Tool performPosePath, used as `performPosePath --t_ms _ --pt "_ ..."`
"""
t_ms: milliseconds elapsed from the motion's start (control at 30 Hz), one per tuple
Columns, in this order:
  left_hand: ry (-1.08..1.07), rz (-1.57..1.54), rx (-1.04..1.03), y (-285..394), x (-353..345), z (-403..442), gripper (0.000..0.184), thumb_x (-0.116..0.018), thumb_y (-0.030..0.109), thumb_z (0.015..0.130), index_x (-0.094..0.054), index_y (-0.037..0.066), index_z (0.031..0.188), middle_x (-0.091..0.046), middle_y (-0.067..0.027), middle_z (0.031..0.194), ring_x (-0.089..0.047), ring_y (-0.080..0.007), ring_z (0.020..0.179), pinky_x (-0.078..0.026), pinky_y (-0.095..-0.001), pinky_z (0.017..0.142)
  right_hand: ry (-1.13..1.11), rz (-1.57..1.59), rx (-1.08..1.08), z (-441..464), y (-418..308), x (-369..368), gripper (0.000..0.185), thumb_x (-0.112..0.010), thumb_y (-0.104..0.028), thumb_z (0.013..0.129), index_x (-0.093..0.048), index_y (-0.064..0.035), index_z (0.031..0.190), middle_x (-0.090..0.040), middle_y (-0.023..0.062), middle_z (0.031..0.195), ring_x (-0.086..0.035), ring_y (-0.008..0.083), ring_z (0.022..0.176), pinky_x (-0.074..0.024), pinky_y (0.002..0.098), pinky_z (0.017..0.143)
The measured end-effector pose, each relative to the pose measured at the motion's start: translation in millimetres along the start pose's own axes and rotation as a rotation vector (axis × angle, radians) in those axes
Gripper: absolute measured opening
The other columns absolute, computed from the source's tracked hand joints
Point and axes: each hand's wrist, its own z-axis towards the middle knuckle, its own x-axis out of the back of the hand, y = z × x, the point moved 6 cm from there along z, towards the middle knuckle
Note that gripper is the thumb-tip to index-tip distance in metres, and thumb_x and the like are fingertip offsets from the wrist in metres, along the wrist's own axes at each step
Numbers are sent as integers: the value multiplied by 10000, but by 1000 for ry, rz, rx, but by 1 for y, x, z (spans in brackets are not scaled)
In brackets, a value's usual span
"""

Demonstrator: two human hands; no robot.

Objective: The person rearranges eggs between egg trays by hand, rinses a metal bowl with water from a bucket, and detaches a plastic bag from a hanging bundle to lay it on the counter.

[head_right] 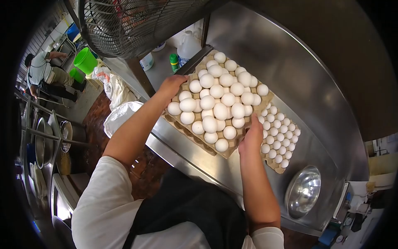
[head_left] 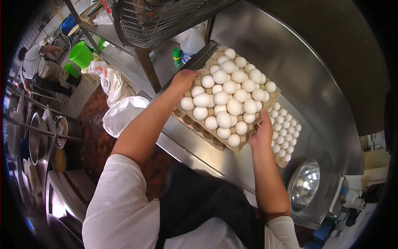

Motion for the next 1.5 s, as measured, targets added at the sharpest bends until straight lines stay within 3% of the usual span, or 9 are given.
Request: performPosePath --t_ms 167,467,567,667,700,767,967,1300,1500 --pt "-130 141 -244 0 -7 42 379 -655 310 893 -714 -12 1083 -710 -160 1050 -648 -247 958 -490 -352 857 -11 -63 -47 -32 -13 -8 467 -594 -322 994 -478 -36 1344 -572 107 1320 -568 237 1153 -480 397 988" --pt "-306 79 7 7 -9 65 313 -709 239 865 -709 19 1089 -701 -102 1054 -642 -179 953 -516 -302 851 -34 -18 -125 -74 6 -12 429 -625 -334 979 -519 -107 1327 -581 38 1236 -501 167 1069 -414 400 976" --pt "-404 95 27 23 -13 74 299 -715 231 834 -743 46 1067 -715 -67 1070 -629 -172 991 -487 -302 885 1 61 -185 -97 24 -14 397 -635 -322 979 -513 -116 1295 -596 32 1228 -541 178 1079 -441 399 959" --pt "-505 139 1 34 -24 83 307 -723 229 834 -728 51 1084 -709 -70 1075 -623 -163 1004 -489 -293 892 -45 131 -207 -117 27 -29 445 -655 -372 959 -504 -157 1317 -571 -17 1203 -497 171 1003 -341 473 1029" --pt "-531 139 21 35 -29 84 313 -728 228 833 -724 51 1091 -707 -71 1074 -623 -161 1005 -490 -293 895 -90 164 -196 -118 32 -31 381 -624 -328 987 -505 -143 1298 -591 -17 1174 -517 173 992 -375 443 1006" --pt "-564 160 60 27 -33 96 326 -738 235 834 -714 54 1105 -703 -68 1074 -623 -162 1011 -494 -303 900 -123 244 -177 -120 43 -35 279 -614 -261 1007 -507 -108 1215 -630 35 1175 -609 175 1055 -483 359 927" --pt "-666 213 113 18 -38 113 309 -721 204 894 -672 28 1143 -697 -46 1052 -636 -133 994 -515 -293 891 -254 83 -224 -127 94 -30 242 -596 -239 1020 -513 -87 1189 -597 41 1174 -556 120 1076 -442 322 947" --pt "-797 334 207 11 -55 138 343 -751 199 876 -668 39 1169 -694 -42 1088 -629 -126 1009 -510 -282 902 -425 367 -127 -143 97 -68 166 -582 -78 1012 -418 -64 1030 -502 29 1093 -464 103 1095 -375 334 1021" --pt "-922 463 183 23 -98 143 322 -751 198 862 -702 43 1140 -700 -44 1076 -619 -121 1021 -481 -265 922 -423 245 -232 -141 173 -48 214 -596 -37 994 -387 -84 1003 -479 22 1072 -374 154 1378 -316 368 1116"
